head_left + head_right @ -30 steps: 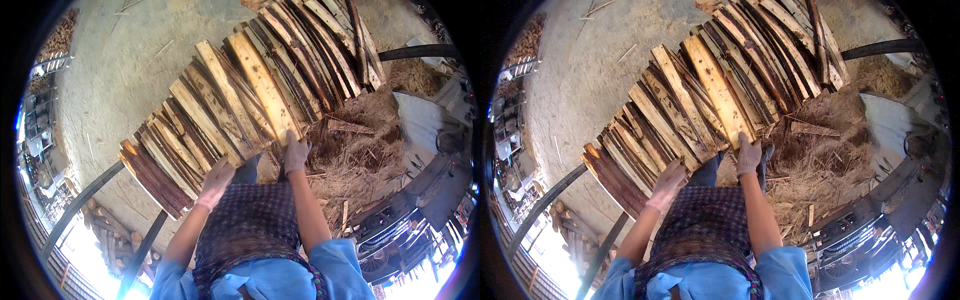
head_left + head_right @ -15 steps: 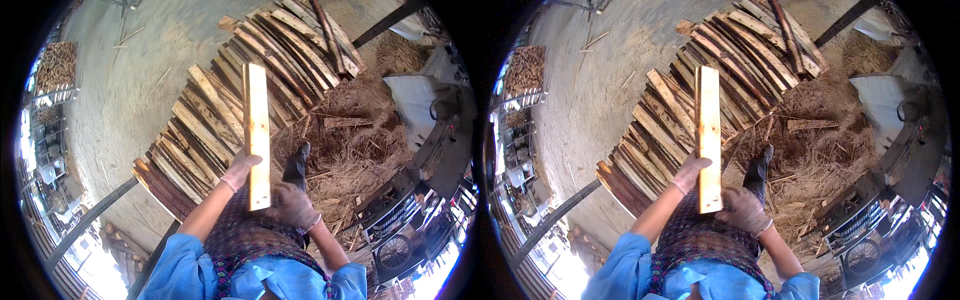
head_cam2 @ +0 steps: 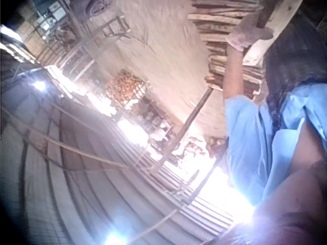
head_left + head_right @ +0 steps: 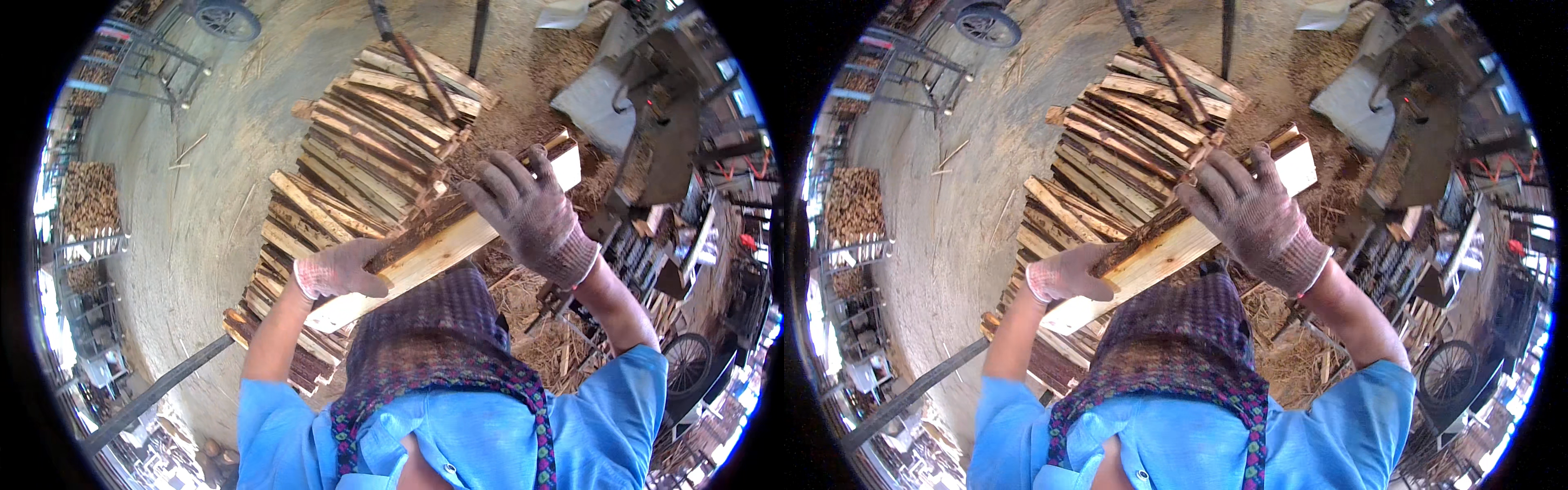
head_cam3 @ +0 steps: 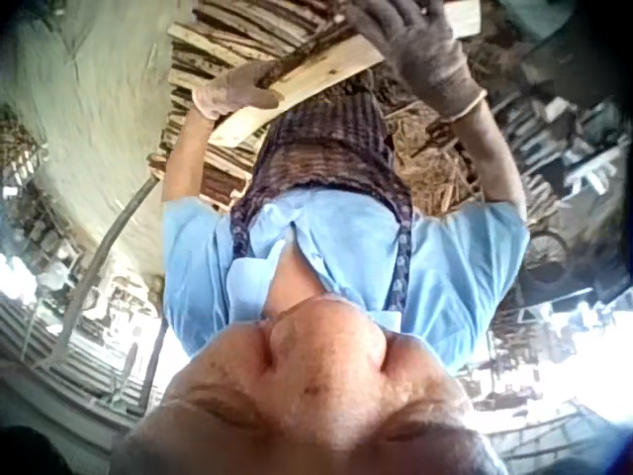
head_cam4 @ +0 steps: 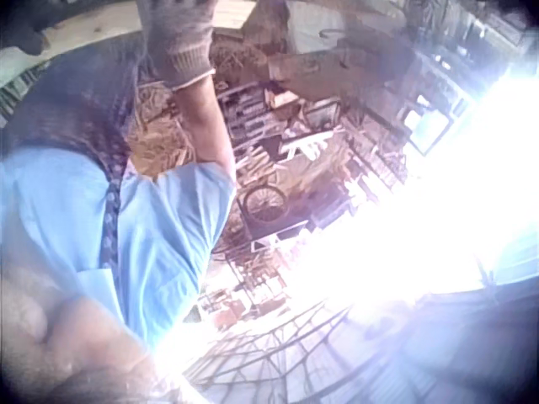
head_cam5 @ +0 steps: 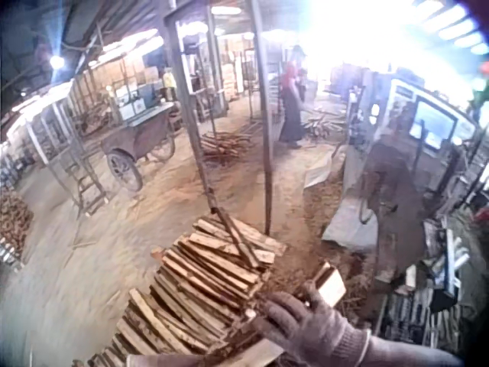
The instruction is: The person repeatedly picks up wooden planks from a pile and stacks them onto a growing pile. The person wears gloves and handles the wood by hand, occasionally adjusting the stack. Another person in a red shirt is visible in the background working with wood.
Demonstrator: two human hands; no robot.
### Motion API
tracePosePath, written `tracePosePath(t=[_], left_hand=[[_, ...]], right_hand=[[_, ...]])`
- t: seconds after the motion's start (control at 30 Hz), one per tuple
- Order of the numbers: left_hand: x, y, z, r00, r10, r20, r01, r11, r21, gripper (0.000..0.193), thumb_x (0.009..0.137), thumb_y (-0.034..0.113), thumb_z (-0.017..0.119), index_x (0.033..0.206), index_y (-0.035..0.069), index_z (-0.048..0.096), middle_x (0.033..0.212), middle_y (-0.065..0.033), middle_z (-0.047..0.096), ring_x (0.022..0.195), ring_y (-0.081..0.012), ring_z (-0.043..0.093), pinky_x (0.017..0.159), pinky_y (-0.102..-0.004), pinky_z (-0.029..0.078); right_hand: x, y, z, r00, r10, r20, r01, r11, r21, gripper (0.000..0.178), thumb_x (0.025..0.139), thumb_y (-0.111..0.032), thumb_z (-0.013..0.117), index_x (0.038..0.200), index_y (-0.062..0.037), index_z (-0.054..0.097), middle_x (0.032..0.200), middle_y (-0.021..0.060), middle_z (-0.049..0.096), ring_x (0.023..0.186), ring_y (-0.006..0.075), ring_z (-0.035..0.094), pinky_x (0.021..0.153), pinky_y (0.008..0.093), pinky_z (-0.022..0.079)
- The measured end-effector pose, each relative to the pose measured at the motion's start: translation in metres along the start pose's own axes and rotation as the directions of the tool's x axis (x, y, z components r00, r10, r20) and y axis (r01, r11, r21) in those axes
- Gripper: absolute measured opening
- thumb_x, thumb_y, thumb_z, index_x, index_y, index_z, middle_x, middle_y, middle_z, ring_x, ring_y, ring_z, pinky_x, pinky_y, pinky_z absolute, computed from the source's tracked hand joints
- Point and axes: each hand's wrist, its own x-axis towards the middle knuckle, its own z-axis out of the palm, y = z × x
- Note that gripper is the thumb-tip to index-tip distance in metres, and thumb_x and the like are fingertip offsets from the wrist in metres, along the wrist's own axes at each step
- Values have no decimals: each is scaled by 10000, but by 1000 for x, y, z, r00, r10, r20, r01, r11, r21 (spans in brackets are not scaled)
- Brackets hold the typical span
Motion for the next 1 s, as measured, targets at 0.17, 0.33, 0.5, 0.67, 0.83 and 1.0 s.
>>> tracePosePath(t=[0.17,0.33,0.5,0.67,0.83,1.0], left_hand=[[22,64,9,970,173,171,-225,908,354,785,734,278,745,1443,24,523,1127,-229,721,1023,-316,711,888,-413,551],[40,131,24,953,90,290,-243,796,554,687,734,295,737,1356,41,595,1013,-226,729,948,-345,716,838,-431,550],[28,198,40,634,773,-10,-283,244,927,560,879,430,705,1291,58,626,1076,-218,700,996,-338,698,866,-446,563],[54,177,92,344,749,-566,-498,656,567,814,895,493,742,1454,-25,455,1454,-238,517,1335,-373,526,1115,-467,442],[154,146,136,829,559,7,-495,740,-455,1091,806,548,812,1600,33,269,1548,-179,448,1446,-271,410,1200,-406,342],[176,194,170,805,583,107,-430,699,-571,928,801,394,871,1525,45,406,1305,-47,605,1186,-147,558,1037,-312,447]], right_hand=[[-71,9,-28,995,99,14,-100,992,80,470,761,-239,682,1195,-69,617,1041,85,589,1052,289,585,955,444,456],[-136,1,-45,953,292,76,-298,950,97,592,708,-343,791,1187,-54,599,1103,120,642,1036,304,631,905,452,484],[-196,-13,-41,744,668,14,-663,736,136,819,573,-475,903,1202,-56,589,1047,128,662,977,329,653,852,454,512],[-233,-42,-20,309,916,254,-820,121,560,897,580,-491,898,1236,21,564,1014,189,699,902,323,703,813,422,570],[-234,-48,12,484,768,419,-171,-386,906,978,680,-624,818,1318,56,522,986,37,643,847,118,606,741,272,515],[-217,-44,4,520,735,436,-53,-481,875,1072,649,-809,779,1275,34,566,1008,32,645,876,112,609,740,278,506]])
